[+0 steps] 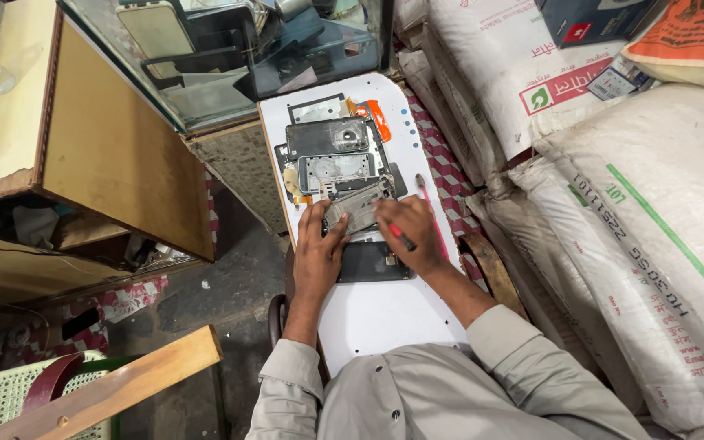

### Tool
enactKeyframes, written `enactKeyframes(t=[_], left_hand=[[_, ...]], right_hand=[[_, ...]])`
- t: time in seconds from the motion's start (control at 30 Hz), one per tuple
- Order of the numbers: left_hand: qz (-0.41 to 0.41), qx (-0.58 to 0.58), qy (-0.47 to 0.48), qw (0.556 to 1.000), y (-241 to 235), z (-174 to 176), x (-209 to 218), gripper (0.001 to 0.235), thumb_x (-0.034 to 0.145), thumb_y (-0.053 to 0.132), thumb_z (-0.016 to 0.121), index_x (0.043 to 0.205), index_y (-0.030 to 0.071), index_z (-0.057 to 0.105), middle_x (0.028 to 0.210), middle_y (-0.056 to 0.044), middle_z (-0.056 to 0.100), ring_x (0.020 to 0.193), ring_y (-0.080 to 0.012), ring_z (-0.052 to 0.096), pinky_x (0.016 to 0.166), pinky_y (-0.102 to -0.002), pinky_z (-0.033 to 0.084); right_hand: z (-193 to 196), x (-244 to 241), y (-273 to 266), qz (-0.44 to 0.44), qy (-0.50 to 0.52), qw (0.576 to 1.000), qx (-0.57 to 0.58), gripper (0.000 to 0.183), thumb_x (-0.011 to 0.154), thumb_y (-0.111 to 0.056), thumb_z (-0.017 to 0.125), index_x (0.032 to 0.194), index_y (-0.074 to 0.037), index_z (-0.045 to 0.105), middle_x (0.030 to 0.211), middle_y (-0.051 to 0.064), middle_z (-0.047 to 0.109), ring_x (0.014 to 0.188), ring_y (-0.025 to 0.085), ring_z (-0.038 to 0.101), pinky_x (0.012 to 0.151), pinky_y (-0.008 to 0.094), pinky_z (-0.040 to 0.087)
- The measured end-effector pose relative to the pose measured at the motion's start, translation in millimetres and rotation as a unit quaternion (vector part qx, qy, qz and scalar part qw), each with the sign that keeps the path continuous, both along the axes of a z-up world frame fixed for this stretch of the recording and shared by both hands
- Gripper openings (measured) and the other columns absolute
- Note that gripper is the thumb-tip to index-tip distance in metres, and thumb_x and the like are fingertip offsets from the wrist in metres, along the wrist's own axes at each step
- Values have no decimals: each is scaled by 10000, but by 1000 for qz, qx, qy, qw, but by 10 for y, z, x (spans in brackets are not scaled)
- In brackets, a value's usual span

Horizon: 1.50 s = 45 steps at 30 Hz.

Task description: The person uses a red-handled tool to scrape and clean the surface of a disassembled electronic device on a white table. The person repeatedly scrapes the same area of the device's internal frame.

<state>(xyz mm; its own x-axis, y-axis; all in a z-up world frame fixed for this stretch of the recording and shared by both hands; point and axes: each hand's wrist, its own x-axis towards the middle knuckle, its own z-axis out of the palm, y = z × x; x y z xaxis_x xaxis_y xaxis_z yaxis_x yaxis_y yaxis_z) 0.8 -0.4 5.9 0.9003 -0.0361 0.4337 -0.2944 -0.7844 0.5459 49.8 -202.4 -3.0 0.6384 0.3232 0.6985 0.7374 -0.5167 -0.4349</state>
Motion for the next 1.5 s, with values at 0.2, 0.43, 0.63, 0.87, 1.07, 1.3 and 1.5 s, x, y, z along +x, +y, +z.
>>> enactKeyframes(t=[0.2, 0.43, 0.63, 0.87, 1.07, 1.3, 1.5], left_hand=[[-3, 1, -12, 1000, 8, 2, -9, 414, 793, 104, 809, 1200, 158, 755, 1476, -93, 510, 1394, -354, 454, 1059, -470, 491], [-3, 4, -9, 1000, 13, -23, -5, 416, 802, 109, 811, 1211, 163, 756, 1476, -92, 509, 1398, -350, 450, 1074, -471, 485], [2, 15, 0, 1000, 1, -42, 3, 387, 810, 125, 807, 1192, 161, 762, 1470, -83, 509, 1400, -338, 448, 1053, -458, 504], [1, 9, -2, 1000, 4, -14, -15, 383, 808, 120, 807, 1187, 156, 763, 1472, -82, 510, 1397, -337, 452, 1049, -465, 510], [-3, 14, -10, 1000, 15, -16, -16, 397, 803, 110, 810, 1195, 155, 762, 1469, -93, 514, 1394, -357, 451, 1051, -475, 499], [-7, 8, -2, 1000, 12, -26, -10, 401, 807, 99, 803, 1202, 145, 757, 1481, -106, 501, 1394, -365, 446, 1063, -466, 486], [-15, 10, -20, 1000, 20, -29, -4, 416, 808, 100, 804, 1219, 133, 751, 1478, -110, 498, 1399, -369, 438, 1082, -481, 479]], right_hand=[[-165, 33, -18, -18, 10, 999, 24, 188, 903, -35, 734, 1078, -97, 704, 1196, 42, 764, 924, 178, 616, 853, 333, 468], [-101, 11, -10, -53, 53, 995, 60, 183, 878, -5, 754, 1033, -92, 711, 1157, 38, 764, 881, 184, 577, 818, 307, 472], [70, -52, 4, -50, 70, 992, 93, 217, 857, 25, 736, 1052, -68, 713, 1164, 45, 765, 910, 210, 581, 869, 327, 488], [-65, 27, -9, -22, 23, 999, 28, 205, 870, -2, 747, 1049, -81, 687, 1178, 46, 755, 891, 183, 612, 835, 316, 477], [-155, 39, -2, -13, 9, 999, 29, 195, 883, -10, 750, 1048, -90, 684, 1154, 45, 771, 824, 163, 605, 790, 327, 460], [-14, 6, 11, -31, 22, 998, 45, 199, 885, -11, 748, 1063, -88, 707, 1158, 41, 763, 911, 182, 623, 824, 326, 478], [-57, 8, -12, -20, 30, 998, 45, 191, 890, -28, 740, 1068, -94, 716, 1173, 47, 765, 921, 187, 613, 839, 323, 485]])
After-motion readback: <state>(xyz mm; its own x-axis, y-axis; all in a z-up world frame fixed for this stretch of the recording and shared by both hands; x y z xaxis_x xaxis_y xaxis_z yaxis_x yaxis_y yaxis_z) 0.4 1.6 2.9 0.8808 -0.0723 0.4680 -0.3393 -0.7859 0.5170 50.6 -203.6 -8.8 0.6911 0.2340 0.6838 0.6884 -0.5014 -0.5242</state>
